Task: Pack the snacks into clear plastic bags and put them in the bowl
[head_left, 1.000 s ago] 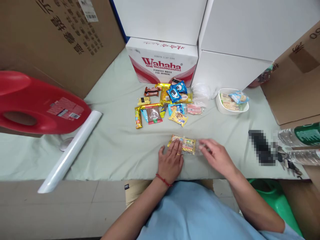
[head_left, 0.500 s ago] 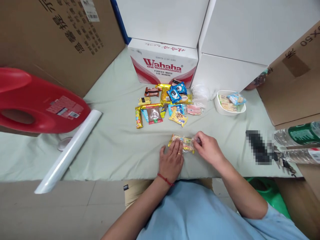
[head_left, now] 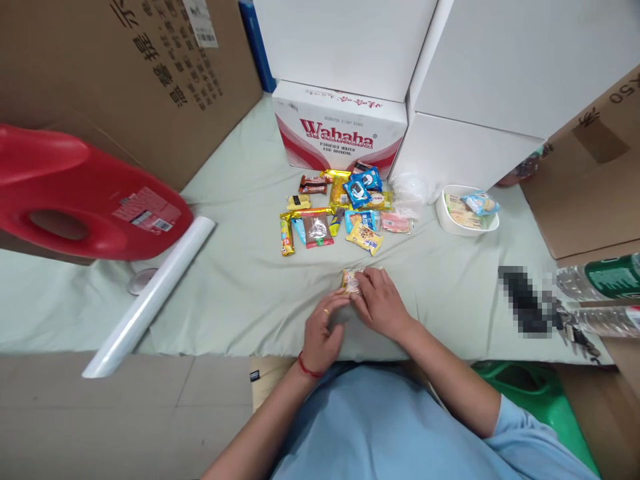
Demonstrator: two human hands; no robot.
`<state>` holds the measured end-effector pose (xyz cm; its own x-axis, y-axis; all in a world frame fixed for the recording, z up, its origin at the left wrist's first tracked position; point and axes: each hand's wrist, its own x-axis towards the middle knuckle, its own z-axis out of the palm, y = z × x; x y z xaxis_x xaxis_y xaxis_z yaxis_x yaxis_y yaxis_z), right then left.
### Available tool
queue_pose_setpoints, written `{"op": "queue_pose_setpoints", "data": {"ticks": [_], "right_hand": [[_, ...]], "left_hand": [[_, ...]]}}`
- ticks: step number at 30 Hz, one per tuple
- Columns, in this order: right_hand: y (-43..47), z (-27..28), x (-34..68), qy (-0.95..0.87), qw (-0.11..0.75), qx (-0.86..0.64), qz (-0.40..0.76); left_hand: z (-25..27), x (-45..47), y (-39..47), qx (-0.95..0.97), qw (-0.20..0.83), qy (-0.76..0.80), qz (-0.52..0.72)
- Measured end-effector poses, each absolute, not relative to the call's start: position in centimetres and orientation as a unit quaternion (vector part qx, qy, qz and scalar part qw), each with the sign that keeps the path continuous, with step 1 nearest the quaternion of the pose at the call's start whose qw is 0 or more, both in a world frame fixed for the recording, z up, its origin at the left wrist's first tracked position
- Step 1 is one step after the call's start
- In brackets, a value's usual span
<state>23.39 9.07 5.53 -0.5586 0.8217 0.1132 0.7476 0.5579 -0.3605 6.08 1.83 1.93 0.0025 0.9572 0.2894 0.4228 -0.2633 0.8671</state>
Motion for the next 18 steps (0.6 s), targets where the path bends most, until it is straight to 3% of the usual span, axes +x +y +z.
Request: {"op": "queue_pose_setpoints", "data": {"ticks": [3, 7, 10, 12, 15, 18], "right_hand": [[9.1, 5.5, 23.9, -0.888, 0.089, -0.432, 0.126], [10.7, 6.7, 23.1, -0.888, 0.032, -0.443, 0.121], [11.7, 8.6, 22.8, -0.870, 0.044, -0.467, 0.148], [11.9, 9.6, 23.2, -0.847, 0.104, -0.475, 0.215], [11.3, 9.8, 24.3, -0.786, 0.198, -0.419, 0.408], [9.9, 8.1, 25.2, -0.686, 0.242, -0.392, 0.563]], "left_hand": [[2.0, 4.8, 0.8, 0.533, 0.276, 0.592, 0.538], [2.6, 4.4, -0.2, 0.504, 0.288, 0.614, 0.535], [3.5, 5.0, -0.2, 0.468, 0.332, 0.614, 0.541], [4.2, 5.6, 0.2, 0.419, 0.370, 0.615, 0.556], [4.7, 6.6, 1.4, 0.345, 0.467, 0.595, 0.556], [4.5, 7.6, 2.5, 0.319, 0.544, 0.581, 0.514]]}}
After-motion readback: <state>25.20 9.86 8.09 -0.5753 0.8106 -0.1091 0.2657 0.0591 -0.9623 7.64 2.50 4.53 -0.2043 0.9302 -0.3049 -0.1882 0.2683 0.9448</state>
